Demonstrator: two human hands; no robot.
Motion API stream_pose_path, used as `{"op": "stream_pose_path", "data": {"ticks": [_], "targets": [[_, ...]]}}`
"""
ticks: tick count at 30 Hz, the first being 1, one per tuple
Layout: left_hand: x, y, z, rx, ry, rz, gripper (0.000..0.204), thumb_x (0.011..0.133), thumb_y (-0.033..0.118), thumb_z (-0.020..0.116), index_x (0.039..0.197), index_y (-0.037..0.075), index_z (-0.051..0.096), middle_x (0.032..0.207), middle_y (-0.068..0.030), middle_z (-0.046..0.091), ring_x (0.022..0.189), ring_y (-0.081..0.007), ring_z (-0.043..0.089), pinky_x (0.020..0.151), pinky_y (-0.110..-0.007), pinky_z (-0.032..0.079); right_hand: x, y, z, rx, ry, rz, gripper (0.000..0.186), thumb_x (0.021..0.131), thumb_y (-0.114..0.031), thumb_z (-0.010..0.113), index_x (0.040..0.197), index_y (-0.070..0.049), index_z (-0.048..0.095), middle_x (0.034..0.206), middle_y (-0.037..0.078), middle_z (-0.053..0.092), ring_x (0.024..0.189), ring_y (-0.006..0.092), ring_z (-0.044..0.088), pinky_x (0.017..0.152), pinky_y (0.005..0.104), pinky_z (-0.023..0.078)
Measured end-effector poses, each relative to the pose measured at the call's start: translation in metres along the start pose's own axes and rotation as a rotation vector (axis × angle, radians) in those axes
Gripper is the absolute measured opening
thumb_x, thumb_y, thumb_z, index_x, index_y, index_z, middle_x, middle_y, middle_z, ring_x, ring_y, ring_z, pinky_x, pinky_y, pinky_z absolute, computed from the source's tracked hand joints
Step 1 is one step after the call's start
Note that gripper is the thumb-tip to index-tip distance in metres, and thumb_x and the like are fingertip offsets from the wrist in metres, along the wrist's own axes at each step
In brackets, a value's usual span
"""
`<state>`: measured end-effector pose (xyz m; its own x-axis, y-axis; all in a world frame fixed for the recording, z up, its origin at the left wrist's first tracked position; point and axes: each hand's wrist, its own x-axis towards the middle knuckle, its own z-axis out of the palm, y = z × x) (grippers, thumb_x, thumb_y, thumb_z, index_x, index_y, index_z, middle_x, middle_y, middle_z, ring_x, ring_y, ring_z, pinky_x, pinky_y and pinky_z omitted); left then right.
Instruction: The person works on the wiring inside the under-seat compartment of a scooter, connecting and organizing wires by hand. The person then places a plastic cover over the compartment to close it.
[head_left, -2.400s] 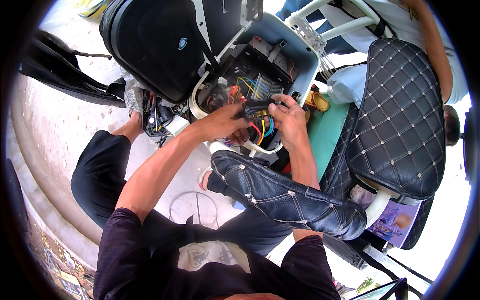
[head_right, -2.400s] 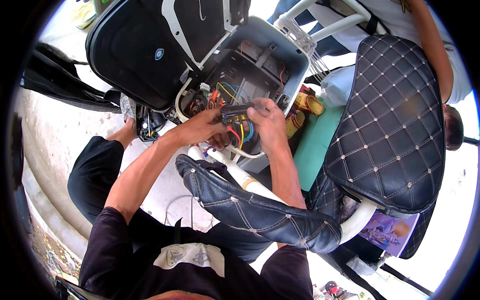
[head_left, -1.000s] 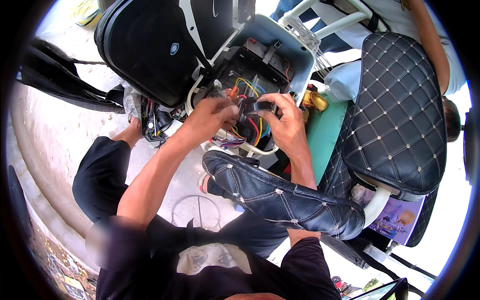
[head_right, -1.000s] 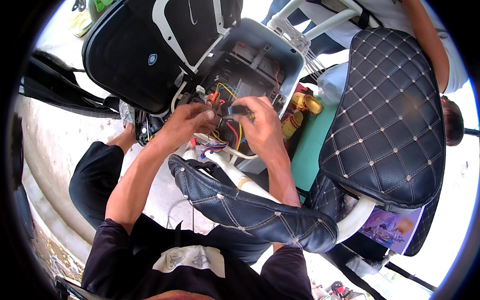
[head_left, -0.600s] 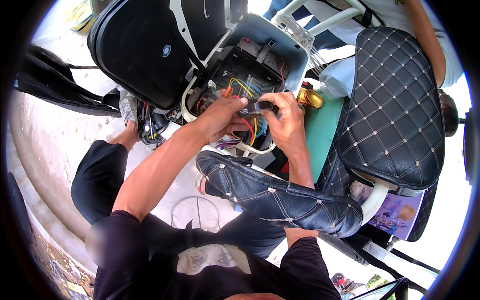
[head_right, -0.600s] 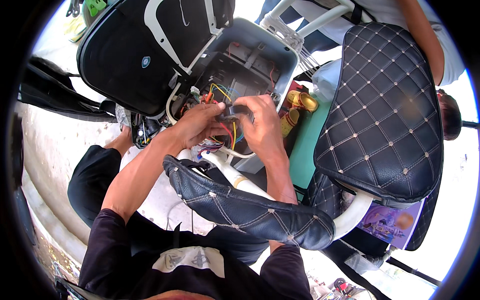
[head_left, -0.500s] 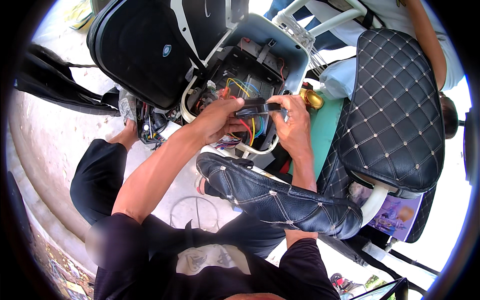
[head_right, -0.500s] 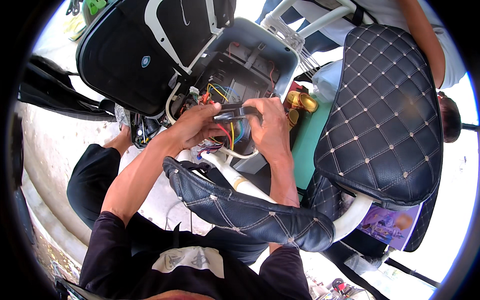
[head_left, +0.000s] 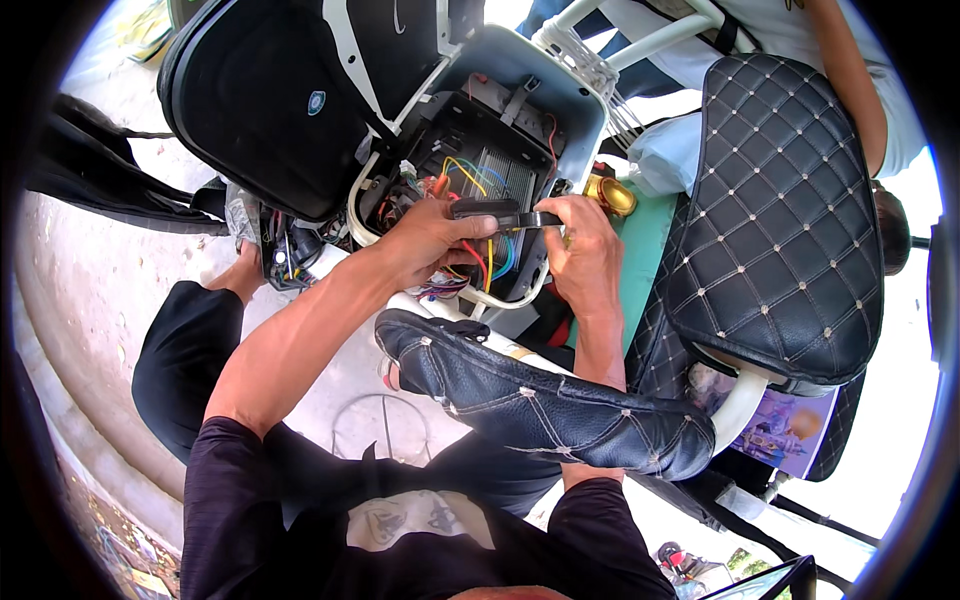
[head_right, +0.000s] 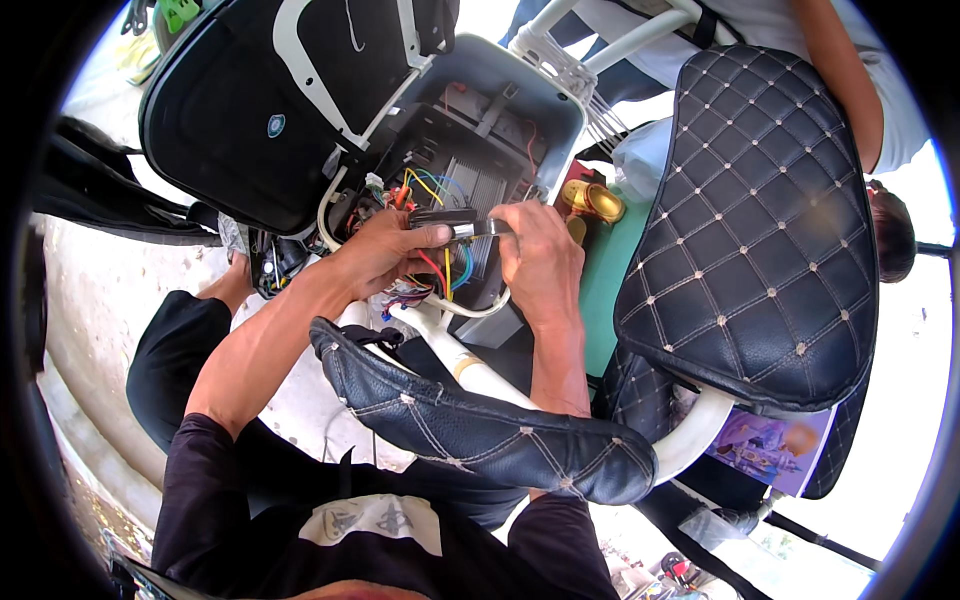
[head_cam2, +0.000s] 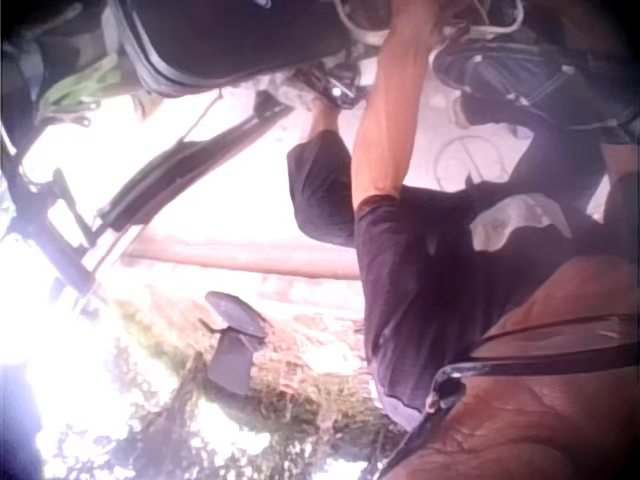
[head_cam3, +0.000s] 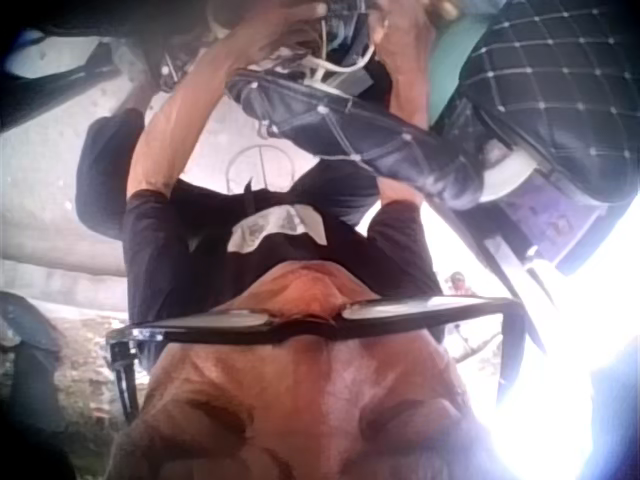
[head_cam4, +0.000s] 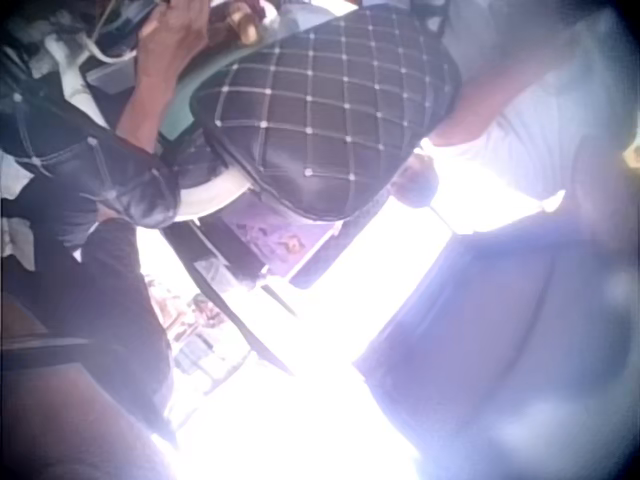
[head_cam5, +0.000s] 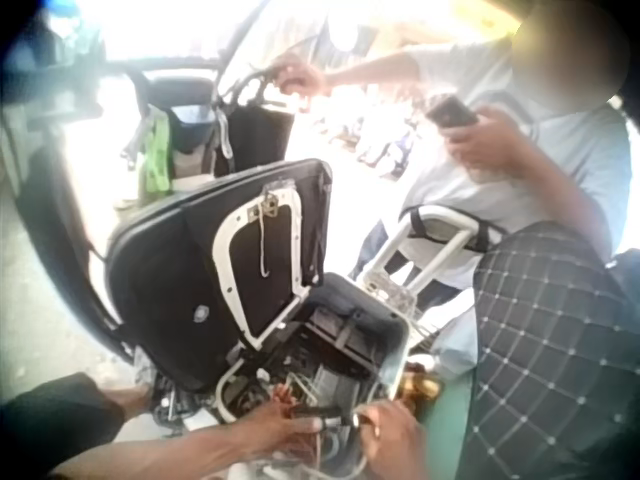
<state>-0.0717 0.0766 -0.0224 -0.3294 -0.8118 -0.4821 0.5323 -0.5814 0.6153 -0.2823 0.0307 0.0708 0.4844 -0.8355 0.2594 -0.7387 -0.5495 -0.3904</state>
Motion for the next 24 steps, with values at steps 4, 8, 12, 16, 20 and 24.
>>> {"op": "stream_pose_path", "data": {"ticks": [4,8,12,16,20,24], "targets": [[-0.006,0.0,0.001,-0.042,0.012,0.046,0.031,0.1,0.014,0.076,0.125,-0.002,0.067,0.104,-0.0089,0.074,0.094,-0.0186,0.075,0.088,-0.038,0.065,-0.005,0.004,-0.001,-0.02,-0.082,0.102,0.029,0.082,0.002,0.069,0.108,-0.01,0.071,0.101,0.009,0.069,0.099,0.0336,0.07,0.081,0.0454,0.055],[-0.01,0.001,-0.003,-0.108,0.017,0.053,0.032,0.098,0.013,0.077,0.124,-0.002,0.066,0.102,-0.0094,0.074,0.09,-0.0193,0.076,0.085,-0.039,0.066,-0.009,0.009,0.003,-0.044,-0.081,0.077,0.027,0.084,0.001,0.069,0.109,-0.009,0.071,0.103,0.01,0.069,0.1,0.0346,0.07,0.082,0.0461,0.055],[-0.008,0.001,0.001,-0.097,0.064,0.047,0.035,0.094,0.012,0.082,0.122,-0.002,0.067,0.099,-0.0095,0.073,0.083,-0.0188,0.075,0.08,-0.038,0.067,-0.005,0.015,0.009,-0.023,-0.076,0.041,0.026,0.084,0.0,0.068,0.109,-0.008,0.07,0.102,0.011,0.069,0.1,0.036,0.069,0.084,0.0465,0.055],[-0.007,0.003,0.002,-0.027,0.09,0.087,0.032,0.092,0.01,0.084,0.117,-0.002,0.069,0.095,-0.0089,0.072,0.08,-0.0175,0.073,0.074,-0.036,0.065,-0.006,0.013,0.019,0.138,-0.185,0.144,0.025,0.086,-0.002,0.069,0.111,-0.005,0.069,0.103,0.014,0.069,0.1,0.0376,0.069,0.085,0.0459,0.054],[-0.007,0.001,0.001,-0.048,0.087,0.122,0.029,0.092,0.009,0.083,0.115,-0.002,0.069,0.093,-0.0081,0.071,0.08,-0.0172,0.072,0.072,-0.035,0.064,0.0,0.007,0.017,0.382,-0.383,0.202,0.025,0.094,-0.012,0.071,0.115,0.0,0.068,0.104,0.019,0.069,0.099,0.0372,0.069,0.087,0.0421,0.053],[-0.006,0.0,0.002,-0.052,0.078,0.109,0.029,0.092,0.009,0.082,0.116,-0.001,0.068,0.094,-0.0076,0.071,0.083,-0.0172,0.072,0.073,-0.036,0.064,0.001,0.024,0.029,0.646,-0.58,0.421,0.044,0.105,-0.033,0.065,0.127,0.006,0.066,0.114,0.015,0.072,0.107,0.0272,0.07,0.089,0.038,0.053]]}}
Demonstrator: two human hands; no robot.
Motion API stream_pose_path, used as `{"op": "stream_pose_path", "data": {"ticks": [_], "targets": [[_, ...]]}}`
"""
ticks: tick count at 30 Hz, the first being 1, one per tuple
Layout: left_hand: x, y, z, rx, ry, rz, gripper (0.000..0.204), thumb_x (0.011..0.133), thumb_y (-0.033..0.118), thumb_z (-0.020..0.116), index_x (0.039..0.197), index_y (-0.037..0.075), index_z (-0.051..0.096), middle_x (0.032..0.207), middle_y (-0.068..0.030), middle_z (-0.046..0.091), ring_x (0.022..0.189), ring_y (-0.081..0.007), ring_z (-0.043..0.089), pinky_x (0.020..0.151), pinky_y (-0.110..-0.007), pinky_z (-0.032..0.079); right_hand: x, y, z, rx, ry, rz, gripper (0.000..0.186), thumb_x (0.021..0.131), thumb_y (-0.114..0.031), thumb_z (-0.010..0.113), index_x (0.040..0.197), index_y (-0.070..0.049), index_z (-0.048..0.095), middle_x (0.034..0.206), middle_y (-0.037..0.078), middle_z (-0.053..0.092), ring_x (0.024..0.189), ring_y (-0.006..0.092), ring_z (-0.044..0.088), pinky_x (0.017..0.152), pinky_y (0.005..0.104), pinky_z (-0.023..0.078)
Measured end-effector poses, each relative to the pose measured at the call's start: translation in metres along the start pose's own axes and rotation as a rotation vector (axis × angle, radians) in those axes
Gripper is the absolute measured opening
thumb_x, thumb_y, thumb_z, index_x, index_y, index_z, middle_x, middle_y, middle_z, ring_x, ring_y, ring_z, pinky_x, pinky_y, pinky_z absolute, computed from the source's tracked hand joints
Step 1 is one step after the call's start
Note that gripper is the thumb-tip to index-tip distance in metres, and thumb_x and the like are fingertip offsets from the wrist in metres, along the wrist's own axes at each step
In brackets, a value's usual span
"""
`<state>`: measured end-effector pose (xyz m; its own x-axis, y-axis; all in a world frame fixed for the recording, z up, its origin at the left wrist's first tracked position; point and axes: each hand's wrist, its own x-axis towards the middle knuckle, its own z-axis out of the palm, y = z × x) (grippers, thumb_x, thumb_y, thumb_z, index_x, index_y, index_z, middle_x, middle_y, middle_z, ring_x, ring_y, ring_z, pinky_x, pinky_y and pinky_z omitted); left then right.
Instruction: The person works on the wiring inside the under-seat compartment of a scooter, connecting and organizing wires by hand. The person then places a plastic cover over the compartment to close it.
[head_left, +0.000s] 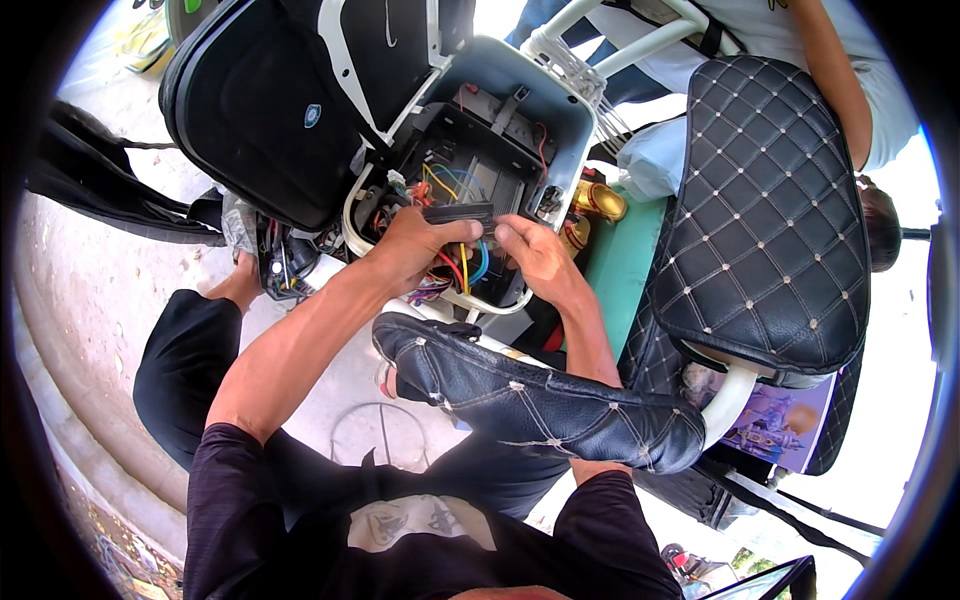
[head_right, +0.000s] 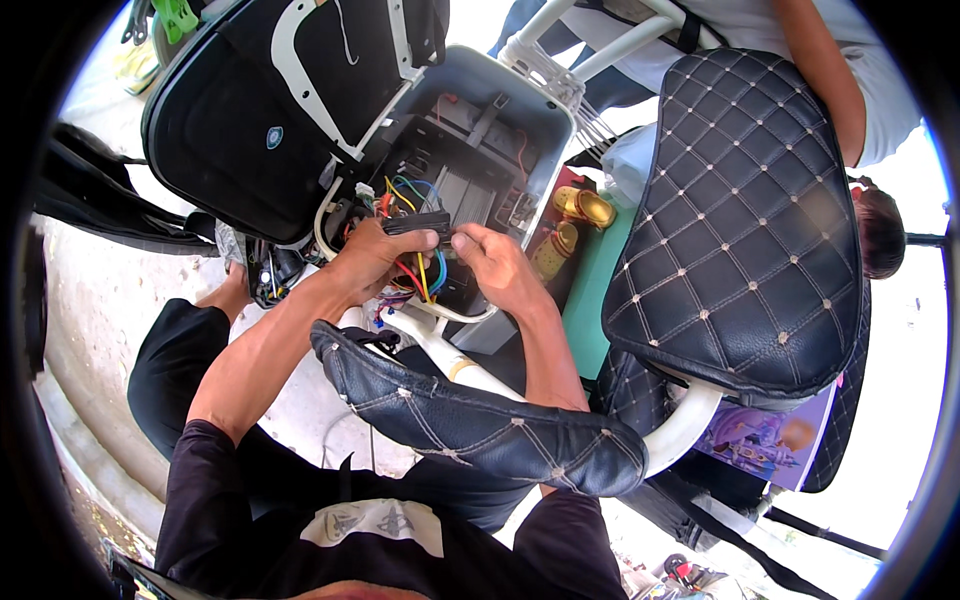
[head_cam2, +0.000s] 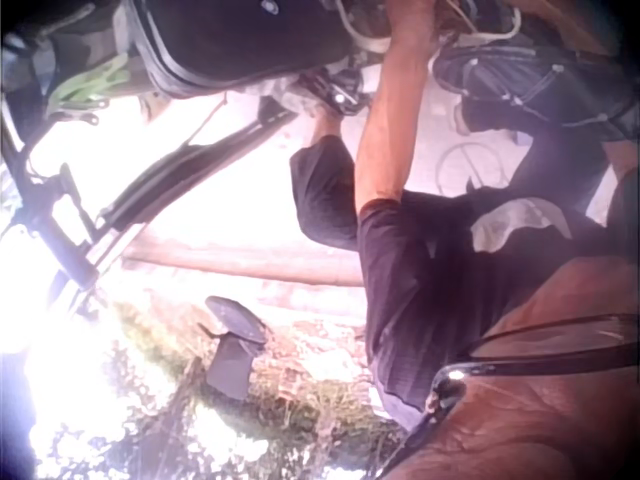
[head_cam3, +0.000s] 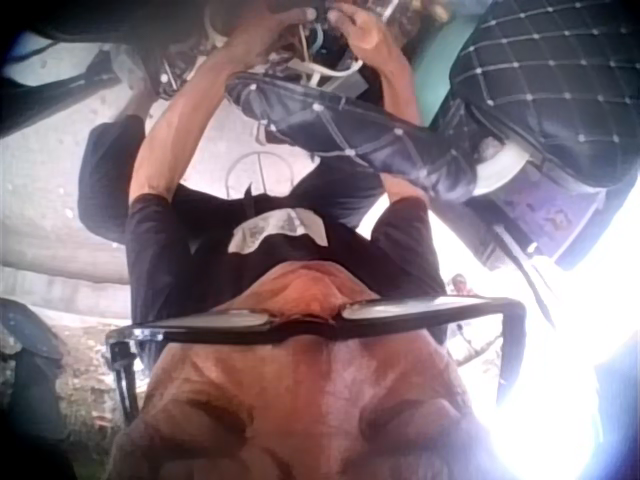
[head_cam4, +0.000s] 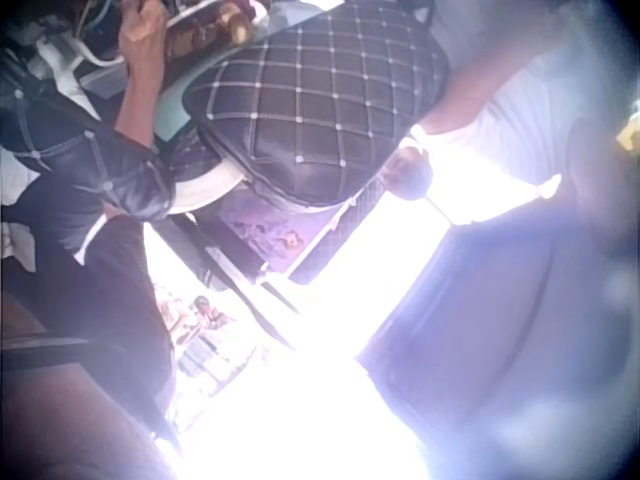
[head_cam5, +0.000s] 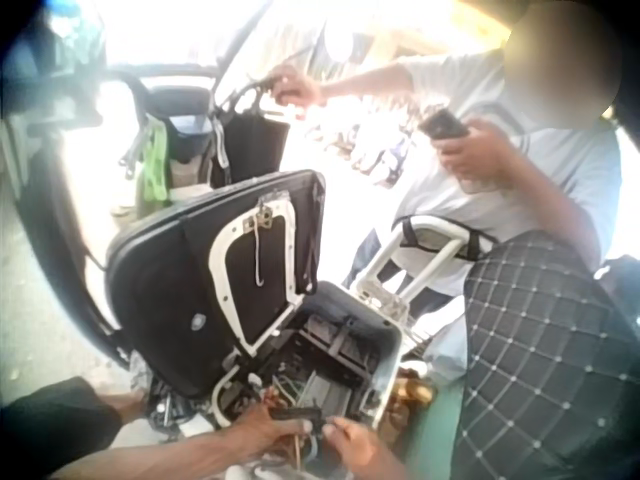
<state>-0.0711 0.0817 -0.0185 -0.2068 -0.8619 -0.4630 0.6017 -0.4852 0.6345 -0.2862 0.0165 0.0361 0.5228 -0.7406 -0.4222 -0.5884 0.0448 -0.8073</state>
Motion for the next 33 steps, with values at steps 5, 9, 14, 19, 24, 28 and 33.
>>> {"op": "stream_pose_path", "data": {"ticks": [5,9,14,19,24,28,33], "targets": [[-0.001,0.0,0.001,-0.034,-0.026,0.032,0.029,0.096,0.013,0.08,0.118,-0.001,0.067,0.098,-0.0075,0.072,0.086,-0.0176,0.073,0.077,-0.035,0.064,0.002,-0.008,0.012,0.15,0.051,0.103,0.051,0.107,-0.039,0.062,0.131,0.006,0.067,0.123,0.015,0.07,0.115,0.0267,0.066,0.085,0.0391,0.058],[-0.005,0.001,0.001,-0.03,-0.051,0.039,0.029,0.101,0.021,0.076,0.119,0.0,0.066,0.102,-0.0086,0.072,0.09,-0.0173,0.072,0.08,-0.035,0.063,0.006,-0.009,0.022,0.062,0.133,0.021,0.048,0.107,-0.039,0.061,0.125,0.004,0.072,0.127,0.021,0.068,0.122,0.0297,0.062,0.09,0.0425,0.058],[-0.004,0.0,-0.003,-0.004,0.065,-0.043,0.029,0.108,0.025,0.065,0.125,0.002,0.063,0.109,-0.0071,0.069,0.094,-0.0149,0.068,0.081,-0.034,0.059,0.009,-0.006,0.024,-0.444,0.269,-0.129,0.036,0.104,-0.032,0.063,0.113,-0.001,0.078,0.111,0.023,0.071,0.116,0.0392,0.061,0.091,0.0473,0.053],[-0.007,-0.002,-0.017,-0.009,-0.084,-0.056,0.037,0.111,0.03,0.059,0.136,0.002,0.056,0.122,-0.0086,0.068,0.111,-0.02,0.068,0.101,-0.042,0.056,0.009,-0.021,0.026,-0.287,0.267,0.08,0.032,0.101,-0.03,0.065,0.111,-0.003,0.08,0.098,0.023,0.072,0.098,0.0399,0.069,0.088,0.0478,0.052],[-0.018,0.006,-0.007,-0.098,-0.045,-0.035,0.033,0.11,0.023,0.059,0.135,0.002,0.057,0.12,-0.0079,0.068,0.103,-0.0166,0.068,0.093,-0.036,0.057,0.009,-0.021,0.033,-0.055,0.349,0.172,0.03,0.1,-0.02,0.071,0.118,0.002,0.079,0.075,0.009,0.072,0.06,0.0132,0.065,0.06,0.0297,0.055],[-0.01,-0.003,-0.029,-0.091,-0.138,-0.051,0.043,0.101,0.006,0.06,0.142,0.002,0.05,0.129,-0.0121,0.066,0.118,-0.0216,0.068,0.11,-0.043,0.053,0.012,-0.013,0.04,-0.21,0.48,0.081,0.028,0.098,-0.018,0.073,0.116,0.001,0.08,0.073,0.009,0.073,0.062,0.0129,0.067,0.061,0.0297,0.056],[-0.015,-0.002,-0.034,0.056,-0.309,0.057,0.06,0.091,-0.007,0.059,0.149,0.001,0.047,0.131,-0.0114,0.066,0.115,-0.0187,0.068,0.104,-0.038,0.057,0.011,-0.011,0.043,-0.242,0.508,0.026,0.03,0.097,-0.016,0.074,0.119,0.003,0.079,0.074,0.009,0.073,0.063,0.013,0.067,0.063,0.0292,0.054]]}}
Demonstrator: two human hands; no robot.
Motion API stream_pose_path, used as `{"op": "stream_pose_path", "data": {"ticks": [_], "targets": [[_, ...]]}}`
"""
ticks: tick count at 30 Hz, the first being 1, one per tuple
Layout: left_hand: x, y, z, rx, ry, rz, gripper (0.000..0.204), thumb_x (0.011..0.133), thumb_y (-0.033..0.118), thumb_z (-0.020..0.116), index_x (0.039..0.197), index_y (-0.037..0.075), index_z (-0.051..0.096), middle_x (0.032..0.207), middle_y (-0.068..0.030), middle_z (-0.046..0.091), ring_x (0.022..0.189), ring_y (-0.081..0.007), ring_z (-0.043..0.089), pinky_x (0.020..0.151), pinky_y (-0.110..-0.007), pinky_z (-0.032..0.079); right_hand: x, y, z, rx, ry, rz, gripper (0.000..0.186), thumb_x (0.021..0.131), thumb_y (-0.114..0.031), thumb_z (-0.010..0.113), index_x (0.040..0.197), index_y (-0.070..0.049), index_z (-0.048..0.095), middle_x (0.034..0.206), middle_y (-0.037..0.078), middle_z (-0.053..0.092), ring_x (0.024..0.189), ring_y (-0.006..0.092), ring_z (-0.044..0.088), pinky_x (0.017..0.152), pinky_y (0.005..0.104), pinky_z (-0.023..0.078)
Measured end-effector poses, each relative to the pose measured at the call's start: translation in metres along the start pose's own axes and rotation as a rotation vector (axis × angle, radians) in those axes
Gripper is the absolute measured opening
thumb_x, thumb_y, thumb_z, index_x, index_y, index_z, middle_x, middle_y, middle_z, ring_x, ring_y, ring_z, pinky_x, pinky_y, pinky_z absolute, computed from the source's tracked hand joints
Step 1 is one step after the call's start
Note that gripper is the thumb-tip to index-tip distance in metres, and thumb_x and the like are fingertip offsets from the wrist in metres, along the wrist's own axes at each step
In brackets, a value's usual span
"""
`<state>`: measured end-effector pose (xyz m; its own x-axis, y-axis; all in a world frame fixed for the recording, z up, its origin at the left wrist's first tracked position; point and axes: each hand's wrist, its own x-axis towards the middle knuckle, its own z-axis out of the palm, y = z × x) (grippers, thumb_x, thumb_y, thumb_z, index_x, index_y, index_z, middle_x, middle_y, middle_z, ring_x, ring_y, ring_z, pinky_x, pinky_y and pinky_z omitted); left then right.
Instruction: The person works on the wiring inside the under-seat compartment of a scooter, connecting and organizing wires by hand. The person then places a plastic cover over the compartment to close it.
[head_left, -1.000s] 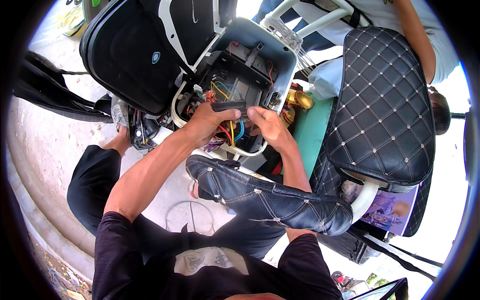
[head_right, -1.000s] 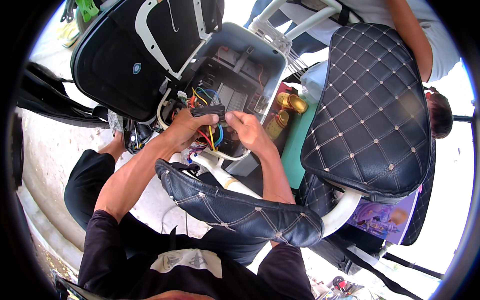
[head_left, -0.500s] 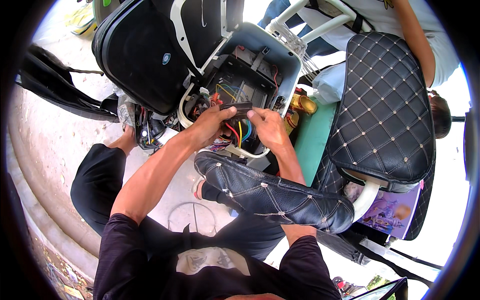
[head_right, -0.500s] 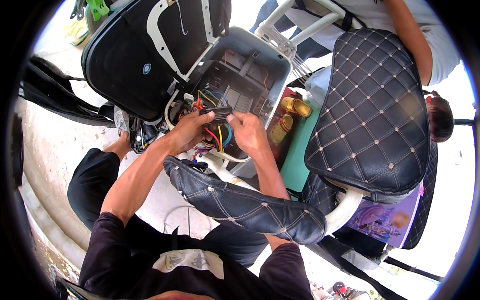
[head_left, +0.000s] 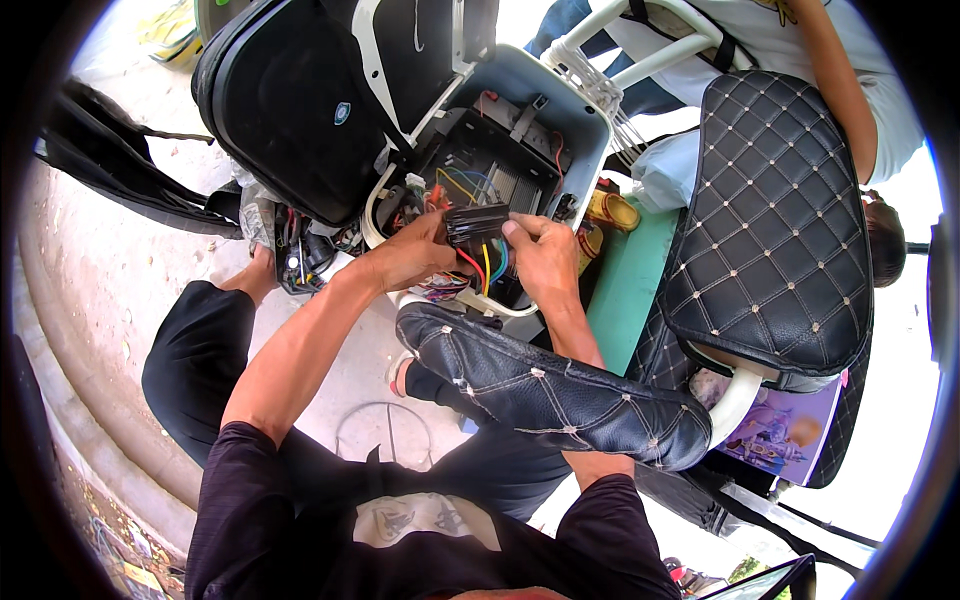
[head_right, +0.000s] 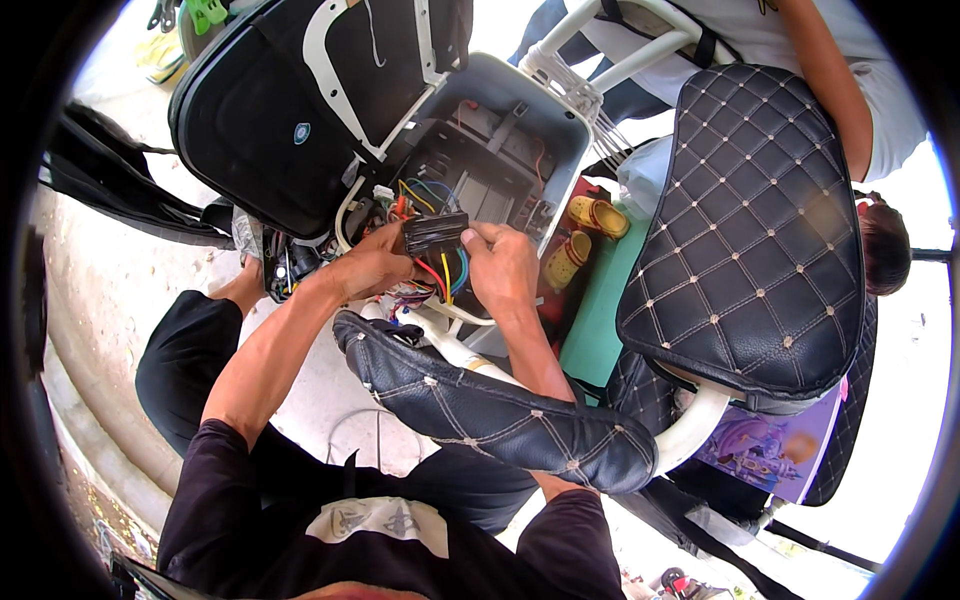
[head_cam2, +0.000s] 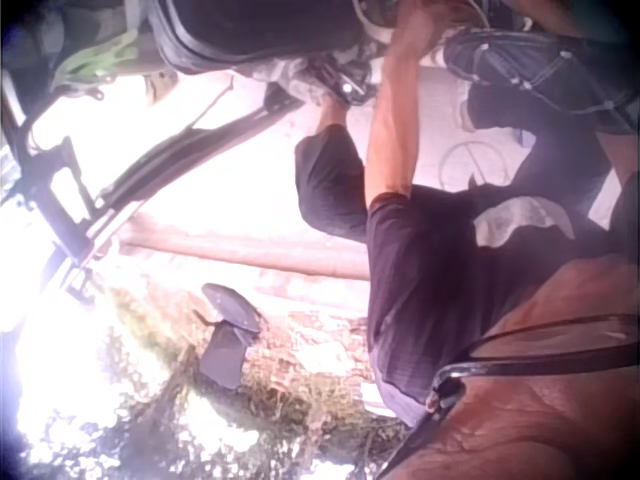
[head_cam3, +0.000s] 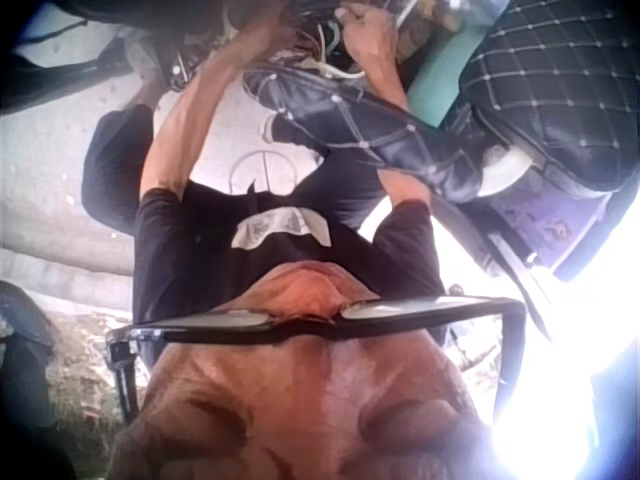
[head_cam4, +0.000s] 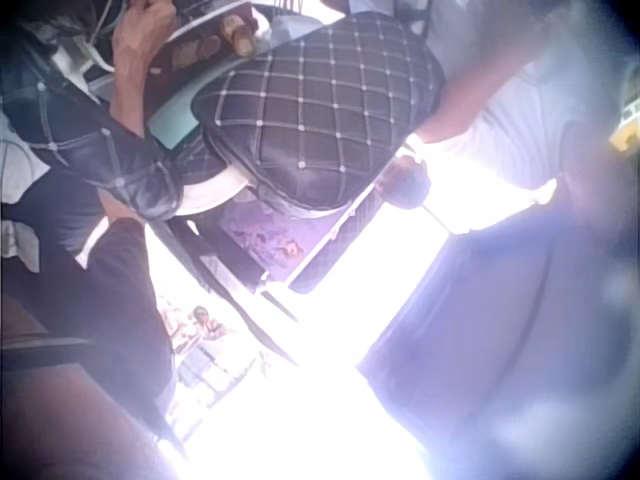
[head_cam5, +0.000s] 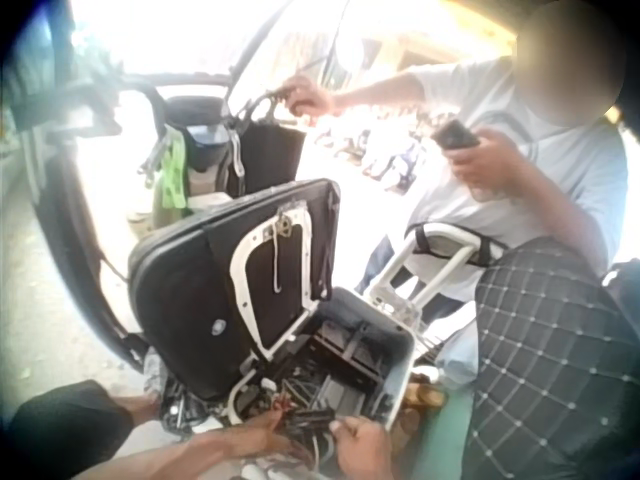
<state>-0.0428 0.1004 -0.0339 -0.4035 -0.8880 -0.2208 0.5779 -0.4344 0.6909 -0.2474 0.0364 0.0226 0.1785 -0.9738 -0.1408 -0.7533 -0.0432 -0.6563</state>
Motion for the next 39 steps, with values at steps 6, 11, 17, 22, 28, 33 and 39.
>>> {"op": "stream_pose_path", "data": {"ticks": [6,11,17,22,28,33,39], "targets": [[0.007,0.002,-0.001,0.255,0.024,-0.019,0.055,0.091,-0.009,0.063,0.144,0.003,0.056,0.116,-0.0068,0.072,0.099,-0.014,0.071,0.088,-0.03,0.06,-0.002,-0.002,-0.003,0.079,-0.053,0.074,0.028,0.096,-0.019,0.072,0.118,-0.003,0.08,0.108,0.018,0.076,0.088,0.0311,0.074,0.087,0.0388,0.056],[0.012,-0.007,-0.009,0.278,0.081,-0.062,0.044,0.094,-0.002,0.071,0.136,0.004,0.062,0.102,-0.0013,0.073,0.084,-0.0083,0.068,0.075,-0.025,0.057,-0.005,-0.01,-0.006,0.182,-0.086,0.077,0.028,0.096,-0.016,0.071,0.119,-0.001,0.079,0.102,0.013,0.074,0.078,0.0227,0.071,0.077,0.0354,0.055],[0.009,-0.004,0.008,0.267,0.151,0.0,0.033,0.091,0.001,0.077,0.122,0.004,0.068,0.092,-0.0001,0.071,0.072,-0.0071,0.062,0.062,-0.026,0.049,-0.004,-0.009,-0.009,0.292,-0.098,0.16,0.031,0.095,-0.013,0.073,0.12,0.005,0.077,0.098,0.011,0.073,0.078,0.018,0.069,0.074,0.0334,0.053],[0.011,-0.008,0.012,0.374,0.228,0.036,0.029,0.091,0.006,0.079,0.119,0.005,0.072,0.083,0.0018,0.069,0.063,-0.0054,0.057,0.052,-0.024,0.044,-0.006,-0.005,-0.004,0.252,-0.129,0.106,0.041,0.091,-0.014,0.076,0.126,0.008,0.074,0.095,0.012,0.073,0.082,0.0186,0.068,0.079,0.033,0.054],[0.016,-0.012,0.011,0.404,0.227,0.084,0.028,0.09,0.007,0.081,0.117,0.005,0.073,0.081,0.0023,0.068,0.061,-0.0046,0.056,0.051,-0.024,0.043,-0.004,0.004,-0.002,0.287,-0.138,0.136,0.051,0.088,-0.015,0.079,0.131,0.01,0.07,0.093,0.011,0.072,0.087,0.0183,0.066,0.084,0.0331,0.054],[0.016,-0.011,0.009,0.395,0.208,0.073,0.031,0.089,0.008,0.082,0.119,0.004,0.072,0.083,0.0028,0.068,0.062,-0.0042,0.056,0.051,-0.024,0.043,-0.004,0.005,-0.001,0.319,-0.127,0.097,0.05,0.089,-0.012,0.078,0.132,0.012,0.068,0.09,0.009,0.07,0.083,0.0167,0.066,0.078,0.0318,0.054],[0.021,-0.016,-0.003,0.328,0.093,0.132,0.049,0.091,0.004,0.08,0.137,0.005,0.063,0.088,0.0029,0.068,0.064,-0.0039,0.055,0.05,-0.024,0.042,-0.007,-0.009,-0.005,0.443,-0.17,0.182,0.047,0.091,-0.006,0.077,0.134,0.009,0.067,0.095,0.007,0.069,0.077,0.011,0.063,0.064,0.0265,0.048]]}}
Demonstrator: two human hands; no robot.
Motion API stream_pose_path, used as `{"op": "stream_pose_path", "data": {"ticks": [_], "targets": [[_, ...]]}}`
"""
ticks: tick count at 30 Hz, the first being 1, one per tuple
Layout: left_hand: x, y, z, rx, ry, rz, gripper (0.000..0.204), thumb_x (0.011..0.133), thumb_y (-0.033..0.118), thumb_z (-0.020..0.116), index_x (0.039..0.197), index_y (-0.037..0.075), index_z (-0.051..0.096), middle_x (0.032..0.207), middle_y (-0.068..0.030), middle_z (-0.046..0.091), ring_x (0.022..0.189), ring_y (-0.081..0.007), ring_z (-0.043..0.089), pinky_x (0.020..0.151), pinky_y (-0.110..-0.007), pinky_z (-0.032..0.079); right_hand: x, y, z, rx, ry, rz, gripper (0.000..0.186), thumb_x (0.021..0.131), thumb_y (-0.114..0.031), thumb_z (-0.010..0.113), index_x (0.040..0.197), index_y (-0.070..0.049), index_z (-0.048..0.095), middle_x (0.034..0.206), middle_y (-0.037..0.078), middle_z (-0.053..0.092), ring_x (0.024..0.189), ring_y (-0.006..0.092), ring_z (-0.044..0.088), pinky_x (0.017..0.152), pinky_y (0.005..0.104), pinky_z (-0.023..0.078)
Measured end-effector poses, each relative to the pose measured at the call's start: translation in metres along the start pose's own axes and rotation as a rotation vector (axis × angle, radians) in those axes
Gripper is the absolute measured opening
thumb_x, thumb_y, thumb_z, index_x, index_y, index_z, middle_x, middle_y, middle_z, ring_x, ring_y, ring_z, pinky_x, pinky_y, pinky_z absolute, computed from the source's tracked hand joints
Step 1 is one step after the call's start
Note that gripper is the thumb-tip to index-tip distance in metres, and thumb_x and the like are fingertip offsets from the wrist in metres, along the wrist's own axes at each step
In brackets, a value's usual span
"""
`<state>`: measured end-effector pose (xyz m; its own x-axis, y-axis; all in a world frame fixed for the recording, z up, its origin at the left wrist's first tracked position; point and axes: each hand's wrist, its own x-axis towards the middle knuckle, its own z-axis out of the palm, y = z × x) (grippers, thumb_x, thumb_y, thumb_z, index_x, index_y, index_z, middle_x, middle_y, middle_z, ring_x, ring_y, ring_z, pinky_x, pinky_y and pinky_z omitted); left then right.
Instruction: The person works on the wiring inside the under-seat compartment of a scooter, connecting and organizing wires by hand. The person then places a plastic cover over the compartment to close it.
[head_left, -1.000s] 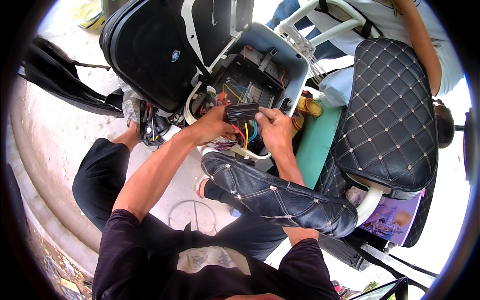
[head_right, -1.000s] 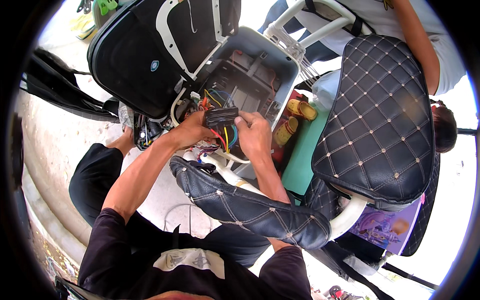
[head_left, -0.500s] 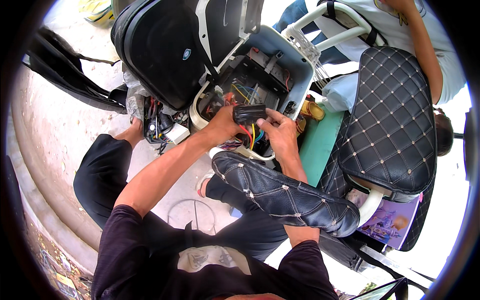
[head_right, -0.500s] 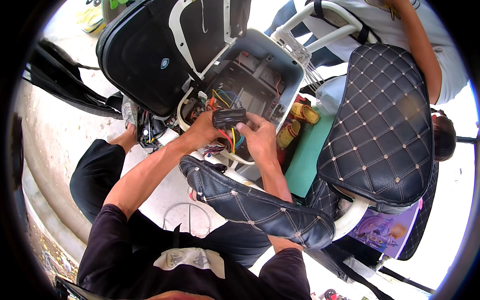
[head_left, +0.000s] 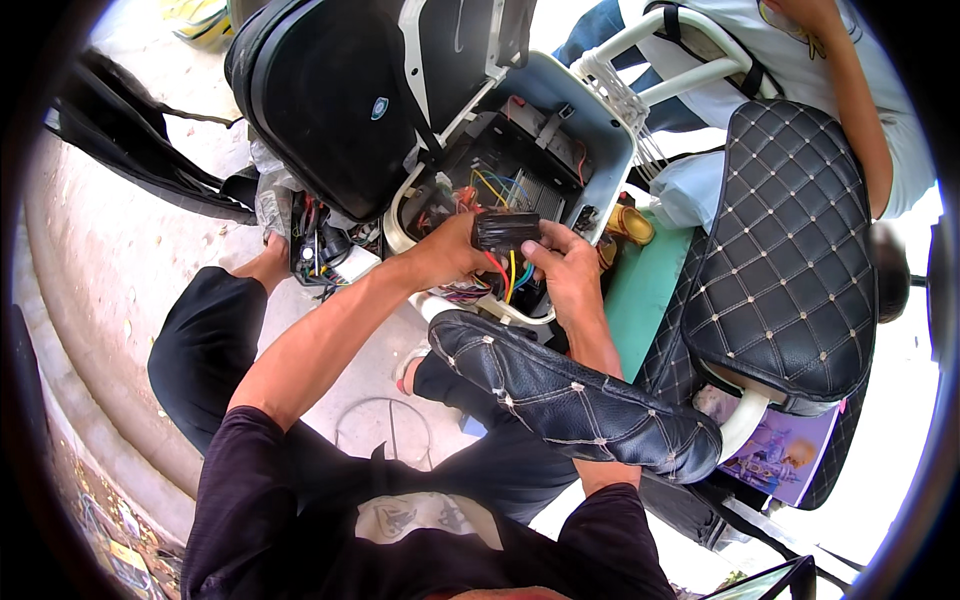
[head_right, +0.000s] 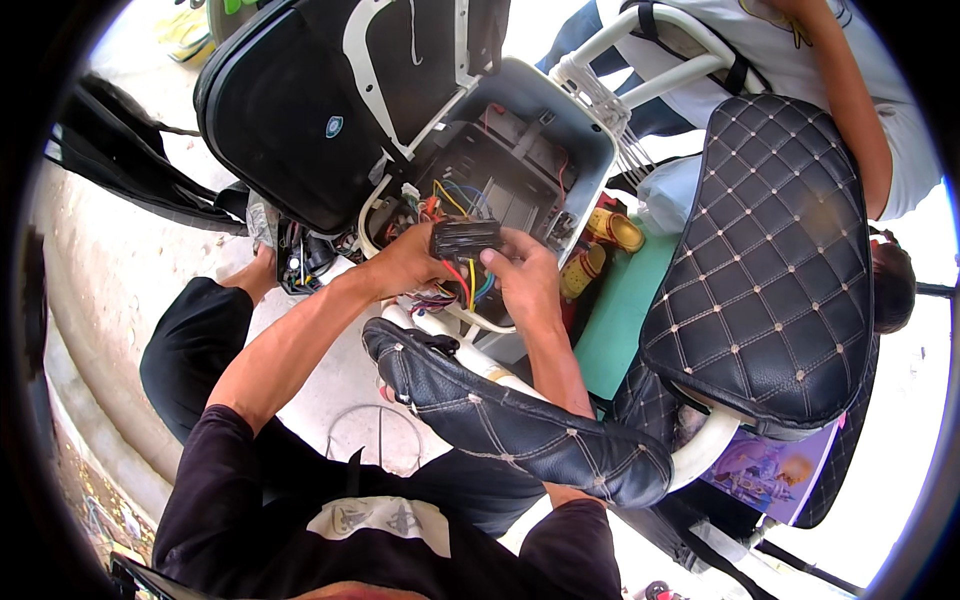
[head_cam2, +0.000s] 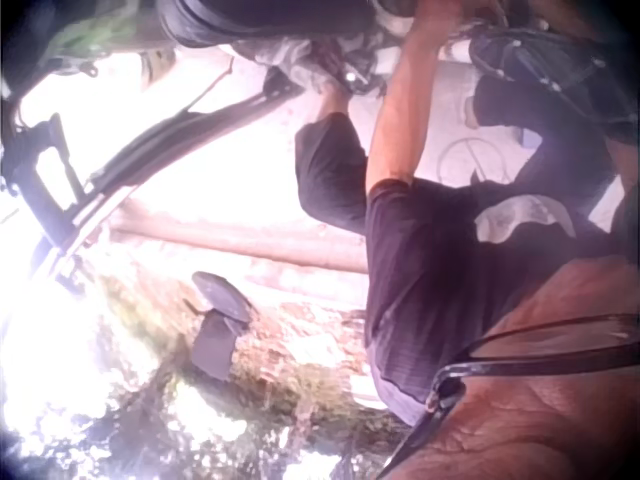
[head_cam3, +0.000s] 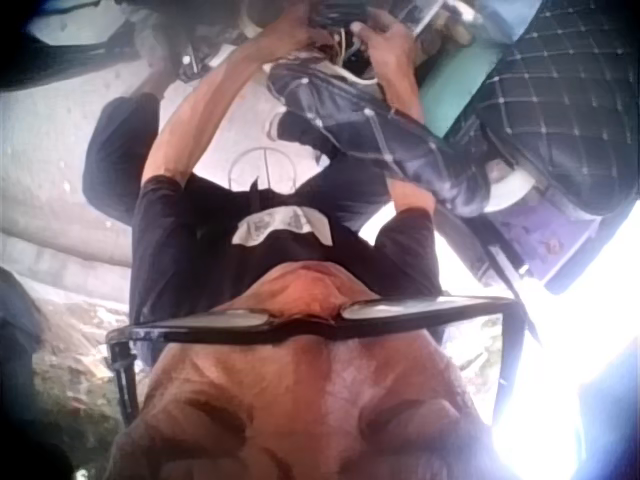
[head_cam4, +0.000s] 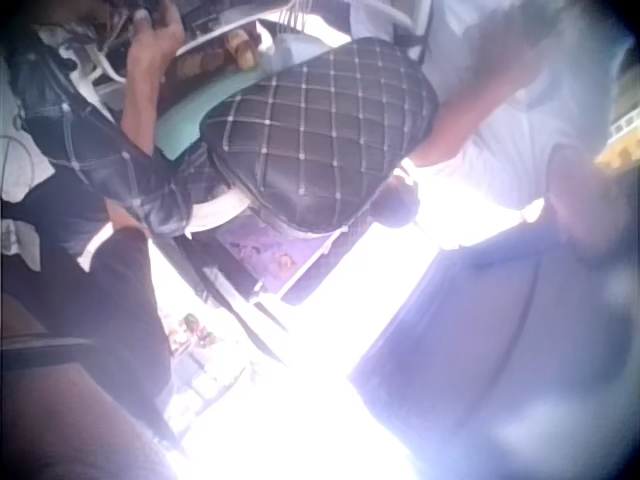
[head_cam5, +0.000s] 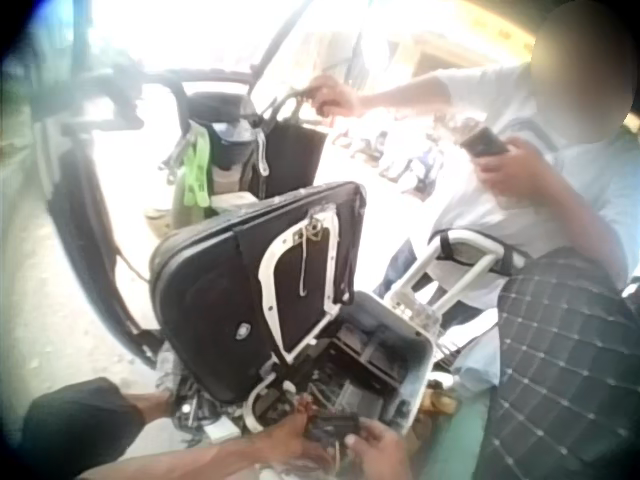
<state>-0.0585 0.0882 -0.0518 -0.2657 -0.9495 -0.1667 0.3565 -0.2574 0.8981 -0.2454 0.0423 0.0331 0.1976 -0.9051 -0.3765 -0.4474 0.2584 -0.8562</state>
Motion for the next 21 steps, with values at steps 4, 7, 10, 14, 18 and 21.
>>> {"op": "stream_pose_path", "data": {"ticks": [4,7,10,14,18,21], "targets": [[-0.003,0.006,-0.003,-0.046,-0.071,-0.089,0.053,0.091,-0.002,0.075,0.142,0.005,0.06,0.084,0.0023,0.065,0.058,-0.0045,0.052,0.048,-0.024,0.037,-0.001,-0.003,-0.003,0.022,-0.013,0.023,0.052,0.09,-0.003,0.078,0.137,0.014,0.062,0.101,0.008,0.065,0.076,0.0138,0.064,0.063,0.0264,0.048],[-0.009,0.023,0.003,-0.137,-0.103,-0.183,0.052,0.09,-0.005,0.072,0.14,0.004,0.061,0.08,0.0023,0.062,0.052,-0.0048,0.047,0.045,-0.024,0.033,0.001,0.004,-0.007,-0.037,-0.034,0.035,0.052,0.09,-0.006,0.078,0.136,0.01,0.063,0.101,0.008,0.065,0.079,0.0138,0.063,0.066,0.029,0.049],[-0.009,0.027,0.003,-0.048,-0.104,-0.183,0.051,0.09,-0.003,0.073,0.139,0.004,0.061,0.079,0.0028,0.062,0.054,-0.0046,0.048,0.047,-0.024,0.034,0.002,0.001,-0.012,-0.07,-0.119,0.017,0.052,0.088,-0.004,0.078,0.135,0.007,0.061,0.11,0.011,0.069,0.096,0.0186,0.067,0.082,0.0327,0.054],[0.0,0.014,0.01,-0.001,-0.021,-0.081,0.035,0.09,0.001,0.075,0.124,0.003,0.067,0.077,0.0031,0.061,0.058,-0.0045,0.049,0.05,-0.025,0.035,0.001,0.0,-0.01,-0.033,-0.118,-0.026,0.047,0.088,0.001,0.076,0.132,0.007,0.06,0.123,0.016,0.071,0.112,0.024,0.069,0.101,0.0375,0.053],[0.0,0.016,0.019,0.085,0.119,-0.025,0.014,0.089,0.005,0.079,0.101,0.004,0.071,0.073,0.0038,0.059,0.059,-0.0052,0.049,0.051,-0.026,0.036,-0.001,-0.011,-0.007,-0.064,-0.08,-0.027,0.047,0.091,0.001,0.074,0.134,0.009,0.058,0.126,0.019,0.071,0.112,0.0245,0.07,0.099,0.0375,0.054],[-0.006,0.026,0.018,-0.024,0.104,-0.11,0.012,0.091,0.006,0.079,0.098,0.003,0.071,0.068,0.0026,0.059,0.057,-0.0068,0.052,0.051,-0.026,0.038,-0.005,-0.021,-0.006,-0.044,-0.094,-0.031,0.047,0.092,-0.001,0.074,0.135,0.011,0.057,0.128,0.021,0.07,0.109,0.0251,0.072,0.098,0.0374,0.055]]}}
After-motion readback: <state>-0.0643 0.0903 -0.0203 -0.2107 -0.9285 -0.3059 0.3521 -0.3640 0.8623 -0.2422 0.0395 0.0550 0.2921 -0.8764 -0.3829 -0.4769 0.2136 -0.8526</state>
